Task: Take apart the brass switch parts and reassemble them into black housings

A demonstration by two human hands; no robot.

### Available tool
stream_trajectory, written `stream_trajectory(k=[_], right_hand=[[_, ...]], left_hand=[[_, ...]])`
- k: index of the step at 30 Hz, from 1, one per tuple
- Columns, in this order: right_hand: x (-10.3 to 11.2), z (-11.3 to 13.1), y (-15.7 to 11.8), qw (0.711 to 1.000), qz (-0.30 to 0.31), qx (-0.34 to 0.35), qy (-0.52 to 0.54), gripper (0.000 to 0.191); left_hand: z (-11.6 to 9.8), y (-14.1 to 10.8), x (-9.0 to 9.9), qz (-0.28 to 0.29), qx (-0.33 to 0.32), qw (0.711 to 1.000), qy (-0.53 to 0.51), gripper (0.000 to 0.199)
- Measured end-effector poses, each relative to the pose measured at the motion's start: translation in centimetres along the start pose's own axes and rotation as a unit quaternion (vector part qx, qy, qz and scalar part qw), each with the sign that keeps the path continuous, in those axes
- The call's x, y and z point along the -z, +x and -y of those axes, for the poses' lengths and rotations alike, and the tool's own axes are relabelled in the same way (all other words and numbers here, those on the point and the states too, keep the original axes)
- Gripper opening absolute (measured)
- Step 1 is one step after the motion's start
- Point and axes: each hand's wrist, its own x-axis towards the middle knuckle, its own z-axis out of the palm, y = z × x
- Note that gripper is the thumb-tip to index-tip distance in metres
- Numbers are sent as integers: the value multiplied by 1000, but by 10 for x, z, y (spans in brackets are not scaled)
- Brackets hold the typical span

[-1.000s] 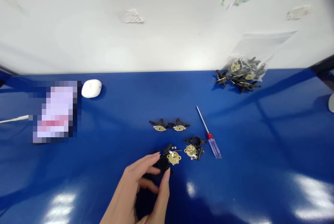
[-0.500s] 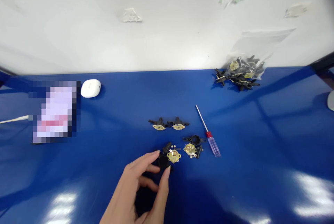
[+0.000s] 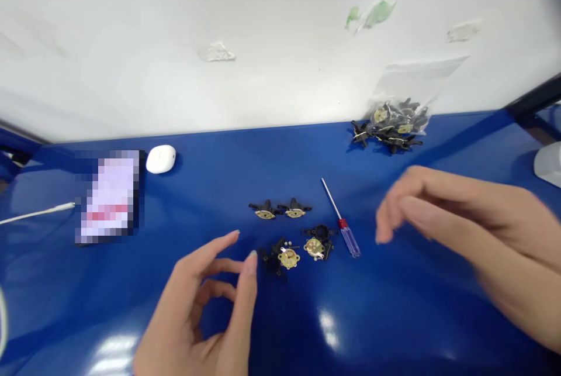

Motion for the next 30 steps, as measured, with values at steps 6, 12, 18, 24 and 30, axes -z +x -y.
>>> stream_trajectory(k=[6,12,18,24,30], right_hand=[[-31,-14,25,999,-5,-34,-31,7],[-48,-25,13,999,22,35,-14,19],[-47,-28,14,997,11,74,-34,24],[-50,-25,13,988,54,131,-68,41],[-53,-23,10,989,83,112,-45,49]], left_hand=[[-14,54,11,66,-256,962,72,18],[-1,107,2,240,-396,884,62,25],[23,129,-17,300,-418,857,-3,34],[33,122,-20,292,-413,863,-13,29],[34,118,-24,265,-432,862,-16,25]])
